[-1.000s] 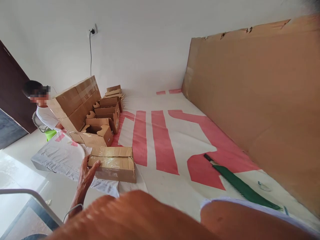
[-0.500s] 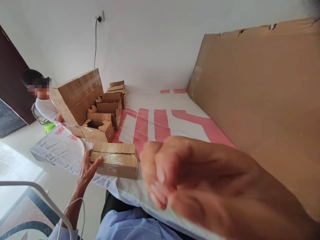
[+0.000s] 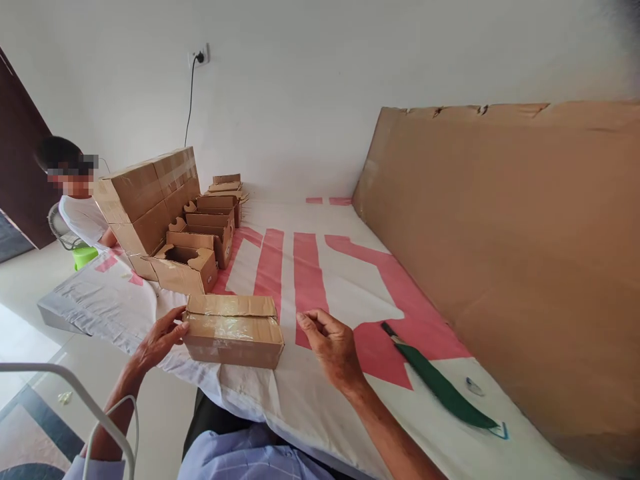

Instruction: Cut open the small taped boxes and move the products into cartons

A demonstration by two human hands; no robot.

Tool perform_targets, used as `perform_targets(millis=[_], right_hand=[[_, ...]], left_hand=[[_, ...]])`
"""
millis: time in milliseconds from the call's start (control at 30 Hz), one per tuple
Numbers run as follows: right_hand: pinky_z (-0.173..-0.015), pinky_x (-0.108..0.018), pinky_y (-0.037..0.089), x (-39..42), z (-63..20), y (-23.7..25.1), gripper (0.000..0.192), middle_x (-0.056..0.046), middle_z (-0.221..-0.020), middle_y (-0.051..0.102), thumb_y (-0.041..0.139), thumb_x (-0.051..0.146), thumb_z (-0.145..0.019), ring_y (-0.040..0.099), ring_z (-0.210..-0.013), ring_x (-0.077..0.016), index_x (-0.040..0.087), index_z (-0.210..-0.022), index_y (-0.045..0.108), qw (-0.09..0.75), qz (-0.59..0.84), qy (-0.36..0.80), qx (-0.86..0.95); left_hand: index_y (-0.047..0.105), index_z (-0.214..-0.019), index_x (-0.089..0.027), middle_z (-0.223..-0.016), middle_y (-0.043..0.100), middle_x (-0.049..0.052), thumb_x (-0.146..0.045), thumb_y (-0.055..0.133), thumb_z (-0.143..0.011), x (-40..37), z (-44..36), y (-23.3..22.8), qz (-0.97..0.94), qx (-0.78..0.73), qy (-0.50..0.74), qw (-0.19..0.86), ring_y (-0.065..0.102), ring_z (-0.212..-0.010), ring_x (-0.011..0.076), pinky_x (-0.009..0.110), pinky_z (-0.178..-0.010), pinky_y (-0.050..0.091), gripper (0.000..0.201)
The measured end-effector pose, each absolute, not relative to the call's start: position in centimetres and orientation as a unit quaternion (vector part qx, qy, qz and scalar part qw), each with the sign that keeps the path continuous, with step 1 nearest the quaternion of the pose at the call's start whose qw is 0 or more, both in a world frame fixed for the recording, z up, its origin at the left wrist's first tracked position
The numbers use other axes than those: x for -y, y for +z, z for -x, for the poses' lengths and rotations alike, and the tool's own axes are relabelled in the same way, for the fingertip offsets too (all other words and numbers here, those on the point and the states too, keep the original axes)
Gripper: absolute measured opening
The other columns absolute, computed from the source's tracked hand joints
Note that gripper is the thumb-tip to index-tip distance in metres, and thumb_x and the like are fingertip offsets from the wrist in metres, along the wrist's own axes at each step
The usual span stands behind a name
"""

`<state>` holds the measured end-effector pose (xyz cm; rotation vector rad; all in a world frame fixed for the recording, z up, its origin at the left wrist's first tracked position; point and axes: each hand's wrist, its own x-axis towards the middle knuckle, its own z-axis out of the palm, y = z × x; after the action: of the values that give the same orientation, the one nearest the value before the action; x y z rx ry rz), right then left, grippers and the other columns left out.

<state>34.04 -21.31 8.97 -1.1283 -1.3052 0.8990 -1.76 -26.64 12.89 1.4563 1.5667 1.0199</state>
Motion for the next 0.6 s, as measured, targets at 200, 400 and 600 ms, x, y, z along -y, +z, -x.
perform_targets(millis=[200, 400, 600], right_hand=[[-0.078, -0.038, 0.062, 20.9, -33.5, 4.4, 0.067, -0.011, -0.099, 0.078, 0.067, 0.080, -0.088, 0.074, -0.086, -0.0264, 0.021, -0.118, 0.076, 0.533, 0.457, 0.398, 0.591], [-0.107, -0.047, 0.059, 21.4, -34.0, 2.6, 0.071, -0.014, -0.131, 0.078, 0.049, 0.081, -0.099, 0.071, -0.124, -0.0337, 0.025, -0.130, 0.077, 0.521, 0.420, 0.427, 0.608], [-0.105, -0.048, 0.060, 21.7, -35.4, 2.3, 0.073, -0.015, -0.135, 0.077, 0.052, 0.082, -0.098, 0.072, -0.126, -0.0358, 0.022, -0.131, 0.078, 0.506, 0.439, 0.443, 0.595]], left_hand=[[0.076, -0.135, -0.021, -0.109, 0.078, 0.011, -0.071, 0.083, -0.080, 25.8, 2.1, 12.2, -0.531, -0.575, 0.448, 0.432, 0.073, -0.100, 0.0289, 0.036, -0.080, 0.064, 0.075], [0.077, -0.131, -0.023, -0.115, 0.075, 0.010, -0.066, 0.085, -0.082, 25.9, 0.8, 11.4, -0.551, -0.544, 0.446, 0.449, 0.072, -0.097, 0.0256, 0.033, -0.076, 0.062, 0.066], [0.077, -0.129, -0.027, -0.113, 0.069, 0.006, -0.060, 0.087, -0.083, 25.3, 0.6, 10.8, -0.554, -0.524, 0.476, 0.437, 0.069, -0.090, 0.0195, 0.029, -0.073, 0.060, 0.058]])
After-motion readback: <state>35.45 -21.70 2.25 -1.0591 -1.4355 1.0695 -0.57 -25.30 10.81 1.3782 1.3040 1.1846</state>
